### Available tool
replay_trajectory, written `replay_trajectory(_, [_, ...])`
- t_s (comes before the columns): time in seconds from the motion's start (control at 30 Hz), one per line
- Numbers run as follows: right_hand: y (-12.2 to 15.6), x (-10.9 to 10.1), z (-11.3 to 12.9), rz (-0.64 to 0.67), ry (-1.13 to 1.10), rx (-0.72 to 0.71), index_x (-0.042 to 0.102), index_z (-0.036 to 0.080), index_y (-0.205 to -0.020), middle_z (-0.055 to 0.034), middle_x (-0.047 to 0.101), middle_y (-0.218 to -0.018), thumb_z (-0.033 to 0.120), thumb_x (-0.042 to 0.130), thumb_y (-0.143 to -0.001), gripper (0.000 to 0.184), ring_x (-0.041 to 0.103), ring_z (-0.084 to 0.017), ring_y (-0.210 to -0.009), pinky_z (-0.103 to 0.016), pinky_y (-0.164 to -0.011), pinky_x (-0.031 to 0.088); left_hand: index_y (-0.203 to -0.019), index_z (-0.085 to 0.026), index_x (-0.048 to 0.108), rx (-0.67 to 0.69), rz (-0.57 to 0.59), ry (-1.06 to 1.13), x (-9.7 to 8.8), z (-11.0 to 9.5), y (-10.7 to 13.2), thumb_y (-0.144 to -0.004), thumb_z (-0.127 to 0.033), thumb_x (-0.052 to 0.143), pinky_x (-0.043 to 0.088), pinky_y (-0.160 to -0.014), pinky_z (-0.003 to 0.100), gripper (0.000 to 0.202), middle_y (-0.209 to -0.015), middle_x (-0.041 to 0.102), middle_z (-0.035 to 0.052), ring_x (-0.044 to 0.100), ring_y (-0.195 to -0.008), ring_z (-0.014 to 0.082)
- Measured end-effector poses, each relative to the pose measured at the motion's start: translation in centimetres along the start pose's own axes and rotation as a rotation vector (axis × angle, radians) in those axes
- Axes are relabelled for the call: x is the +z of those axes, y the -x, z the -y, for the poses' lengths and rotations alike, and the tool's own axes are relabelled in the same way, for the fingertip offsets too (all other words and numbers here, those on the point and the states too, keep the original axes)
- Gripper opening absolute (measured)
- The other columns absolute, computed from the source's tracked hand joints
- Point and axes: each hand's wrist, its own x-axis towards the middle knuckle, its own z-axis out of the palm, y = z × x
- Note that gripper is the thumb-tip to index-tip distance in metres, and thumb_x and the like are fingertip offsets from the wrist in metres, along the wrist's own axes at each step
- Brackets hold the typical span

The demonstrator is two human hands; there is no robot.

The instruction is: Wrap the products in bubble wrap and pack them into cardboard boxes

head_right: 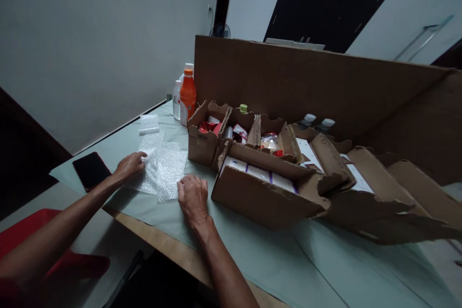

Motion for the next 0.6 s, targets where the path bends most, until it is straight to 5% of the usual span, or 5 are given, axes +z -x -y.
replay_trajectory(0.13, [-0.8,2.4,2.9,0.015,0.011,-0.01,0.065,0.016,-0.112,-0.0112,0.07,-0.111,0.045,0.059,-0.095,0.034,0.06,-0.026,-0.103,-0.037,-0.087,0.039,-0.126,-0.02,0.061,0.025,0.016,0.0,0.1,0.0,-0.1,-0.085,-0.016,0.049,0.049,-0.086,0.03,0.043,-0.111,0.073,0.0072,0.067,-0.105,0.0229])
replay_trajectory(0.3, [-3.3,4.4,3.6,0.063,0.051,-0.007,0.068,0.015,-0.099,-0.013,0.07,-0.105,0.014,0.052,-0.095,0.017,0.06,-0.025,-0.099,-0.036,-0.08,0.039,-0.126,-0.023,0.061,0.035,0.021,-0.017,-0.1,0.0,-0.4,-0.084,-0.015,0.051,0.05,-0.087,0.029,0.044,-0.111,0.073,0.0048,0.067,-0.105,0.0212])
replay_trajectory(0.43, [-2.9,2.5,1.7,0.08,0.052,-0.03,0.068,0.017,-0.098,-0.0099,0.071,-0.103,0.018,0.049,-0.098,0.019,0.062,-0.022,-0.095,-0.035,-0.08,0.038,-0.125,-0.024,0.062,0.023,0.016,-0.022,-0.5,0.6,-1.4,-0.083,-0.016,0.053,0.05,-0.086,0.029,0.043,-0.109,0.072,0.0042,0.067,-0.106,0.0222])
replay_trajectory(0.6, [2.8,-2.1,-1.1,0.123,0.055,-0.186,0.068,0.021,-0.094,-0.004,0.071,-0.109,0.018,0.057,-0.095,0.011,0.059,-0.021,-0.102,-0.035,-0.089,0.035,-0.126,-0.018,0.06,-0.031,-0.049,-0.026,-1.3,2.5,-3.8,-0.086,-0.018,0.049,0.052,-0.085,0.036,0.042,-0.112,0.069,0.0119,0.066,-0.106,0.029])
